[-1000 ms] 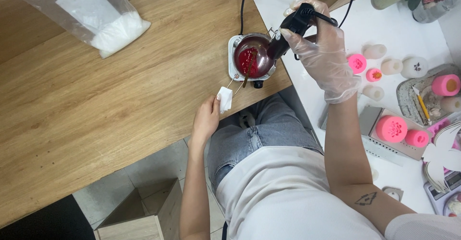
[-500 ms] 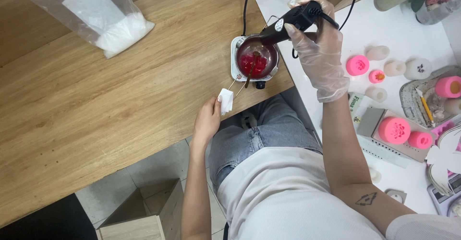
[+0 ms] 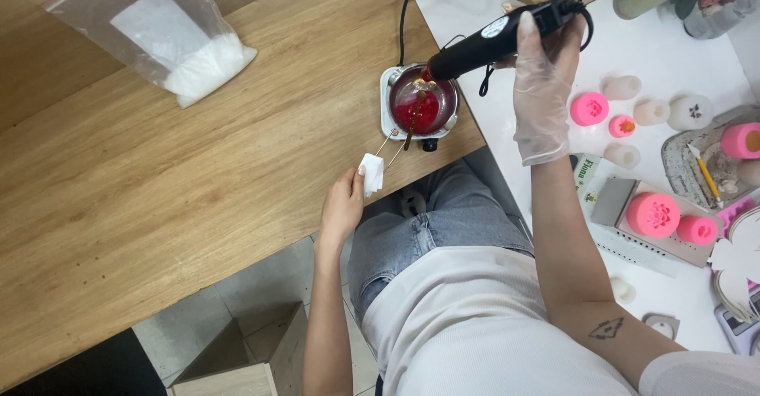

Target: Melting red wax in a pot, stirring, and using a heat gun on it while preparing various molds.

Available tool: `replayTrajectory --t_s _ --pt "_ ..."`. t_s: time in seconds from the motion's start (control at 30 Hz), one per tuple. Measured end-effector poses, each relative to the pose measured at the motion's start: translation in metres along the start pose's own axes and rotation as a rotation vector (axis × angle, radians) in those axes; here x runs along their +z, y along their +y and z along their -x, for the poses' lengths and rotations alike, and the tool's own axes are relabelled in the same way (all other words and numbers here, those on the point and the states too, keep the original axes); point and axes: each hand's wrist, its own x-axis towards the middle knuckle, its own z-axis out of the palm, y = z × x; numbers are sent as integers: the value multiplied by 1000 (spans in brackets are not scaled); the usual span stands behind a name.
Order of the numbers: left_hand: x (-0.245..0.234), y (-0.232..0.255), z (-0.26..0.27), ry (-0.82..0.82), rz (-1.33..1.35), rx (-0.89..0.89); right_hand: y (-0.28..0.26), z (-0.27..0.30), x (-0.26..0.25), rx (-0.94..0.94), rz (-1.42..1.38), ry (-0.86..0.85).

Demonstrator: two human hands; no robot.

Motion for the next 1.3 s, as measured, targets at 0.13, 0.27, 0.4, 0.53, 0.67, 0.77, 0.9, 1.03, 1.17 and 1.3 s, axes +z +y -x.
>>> replayTrajectory --t_s 0.13,0.27,0.4,0.53,0.67,0.77,0.9,1.03,1.17,1.3 --pt "4 -7 -4 14 -24 48 15 -7 -15 29 22 158" --pt "9 -15 -8 3 -64 31 39 -12 -39 278 -160 469" --pt "6 -20 -9 33 -60 107 60 -10 -70 428 -432 641" --pt "1 -20 -6 28 -69 61 124 -5 -134 535 -810 870" --pt "-1 -29 -8 39 -73 42 145 -3 -169 675 -868 1070" --pt "-2 -28 -5 41 -71 37 157 0 -187 729 -781 1060" --pt "-3 -24 -4 49 -39 33 164 -12 -201 784 -686 991" --pt "-6 -21 -4 55 -47 40 171 -43 -193 864 -539 860" --pt "-11 -17 -4 43 -108 -64 191 -71 -178 1020 -285 694" --pt "-14 -31 -9 72 -128 -53 219 -84 -166 1190 -177 679"
